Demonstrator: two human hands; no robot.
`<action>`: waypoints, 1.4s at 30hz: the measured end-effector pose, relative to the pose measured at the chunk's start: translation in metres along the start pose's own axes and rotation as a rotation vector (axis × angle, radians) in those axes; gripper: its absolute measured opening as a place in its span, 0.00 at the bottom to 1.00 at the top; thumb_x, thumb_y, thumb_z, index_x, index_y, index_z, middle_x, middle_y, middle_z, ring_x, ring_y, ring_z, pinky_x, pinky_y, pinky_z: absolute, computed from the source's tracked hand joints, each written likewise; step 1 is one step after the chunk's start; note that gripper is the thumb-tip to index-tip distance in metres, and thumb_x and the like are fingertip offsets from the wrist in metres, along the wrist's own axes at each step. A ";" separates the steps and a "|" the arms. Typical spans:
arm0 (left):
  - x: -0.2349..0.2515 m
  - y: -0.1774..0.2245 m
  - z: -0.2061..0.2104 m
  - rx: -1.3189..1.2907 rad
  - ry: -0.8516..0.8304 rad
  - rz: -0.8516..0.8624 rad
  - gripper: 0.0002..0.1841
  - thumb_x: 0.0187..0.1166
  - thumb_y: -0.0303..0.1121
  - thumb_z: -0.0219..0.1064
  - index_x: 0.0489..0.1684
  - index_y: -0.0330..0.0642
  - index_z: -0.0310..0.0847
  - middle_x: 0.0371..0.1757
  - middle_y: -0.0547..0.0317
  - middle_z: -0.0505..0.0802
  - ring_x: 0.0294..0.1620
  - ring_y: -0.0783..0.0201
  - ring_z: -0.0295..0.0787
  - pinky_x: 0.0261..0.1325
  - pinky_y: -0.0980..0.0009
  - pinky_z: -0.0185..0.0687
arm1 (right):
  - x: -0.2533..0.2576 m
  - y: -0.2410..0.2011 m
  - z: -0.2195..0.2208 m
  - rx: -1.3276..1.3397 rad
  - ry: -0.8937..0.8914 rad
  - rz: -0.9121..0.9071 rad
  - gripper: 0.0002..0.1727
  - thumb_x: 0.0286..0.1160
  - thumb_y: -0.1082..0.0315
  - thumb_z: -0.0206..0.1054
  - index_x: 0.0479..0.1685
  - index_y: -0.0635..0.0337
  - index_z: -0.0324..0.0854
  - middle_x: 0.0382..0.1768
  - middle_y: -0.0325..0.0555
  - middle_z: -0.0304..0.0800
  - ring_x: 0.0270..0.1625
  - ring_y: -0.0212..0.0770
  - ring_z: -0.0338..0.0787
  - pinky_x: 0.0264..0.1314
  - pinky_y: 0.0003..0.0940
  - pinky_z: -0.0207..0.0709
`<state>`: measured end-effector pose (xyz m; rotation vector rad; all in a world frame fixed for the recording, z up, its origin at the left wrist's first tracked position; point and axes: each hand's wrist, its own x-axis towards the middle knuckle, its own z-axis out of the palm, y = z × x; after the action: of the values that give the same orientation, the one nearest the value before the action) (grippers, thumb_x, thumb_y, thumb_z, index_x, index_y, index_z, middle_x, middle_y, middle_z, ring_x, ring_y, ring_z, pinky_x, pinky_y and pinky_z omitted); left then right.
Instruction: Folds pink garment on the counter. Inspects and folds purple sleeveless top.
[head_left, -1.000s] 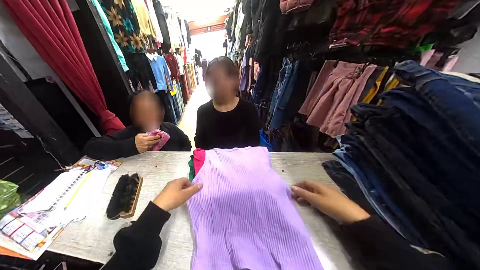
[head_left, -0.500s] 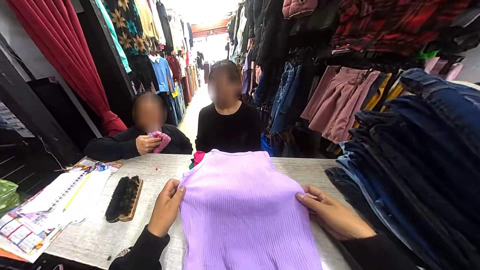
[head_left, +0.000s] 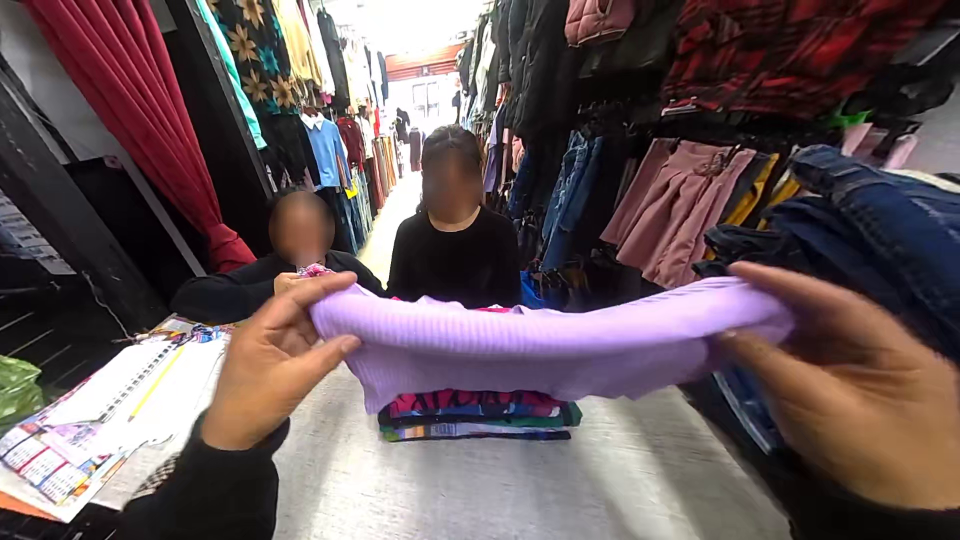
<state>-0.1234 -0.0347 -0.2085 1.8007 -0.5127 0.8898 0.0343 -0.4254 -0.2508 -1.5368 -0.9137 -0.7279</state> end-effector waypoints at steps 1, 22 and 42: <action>0.008 0.012 -0.005 0.117 -0.009 0.084 0.28 0.65 0.22 0.78 0.70 0.42 0.83 0.64 0.64 0.92 0.59 0.67 0.92 0.65 0.70 0.90 | 0.006 -0.007 -0.006 -0.075 0.018 -0.052 0.26 0.76 0.65 0.71 0.76 0.46 0.78 0.65 0.26 0.87 0.61 0.21 0.87 0.67 0.22 0.81; -0.026 -0.059 -0.017 0.610 -0.041 -0.067 0.05 0.72 0.29 0.70 0.39 0.41 0.90 0.47 0.55 0.92 0.50 0.63 0.90 0.53 0.60 0.89 | -0.027 0.036 0.012 -0.381 -0.089 -0.018 0.14 0.69 0.61 0.69 0.43 0.65 0.84 0.47 0.52 0.88 0.49 0.41 0.88 0.51 0.42 0.84; -0.095 -0.087 0.023 -0.311 0.241 -0.614 0.09 0.71 0.29 0.75 0.46 0.41 0.87 0.40 0.61 0.96 0.42 0.68 0.94 0.52 0.69 0.91 | -0.093 0.049 0.025 0.356 0.023 0.765 0.12 0.61 0.68 0.75 0.45 0.50 0.89 0.38 0.34 0.96 0.39 0.30 0.95 0.45 0.30 0.92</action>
<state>-0.1157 -0.0269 -0.3384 1.4145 0.0650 0.5462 0.0285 -0.4178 -0.3586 -1.3973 -0.3475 -0.0255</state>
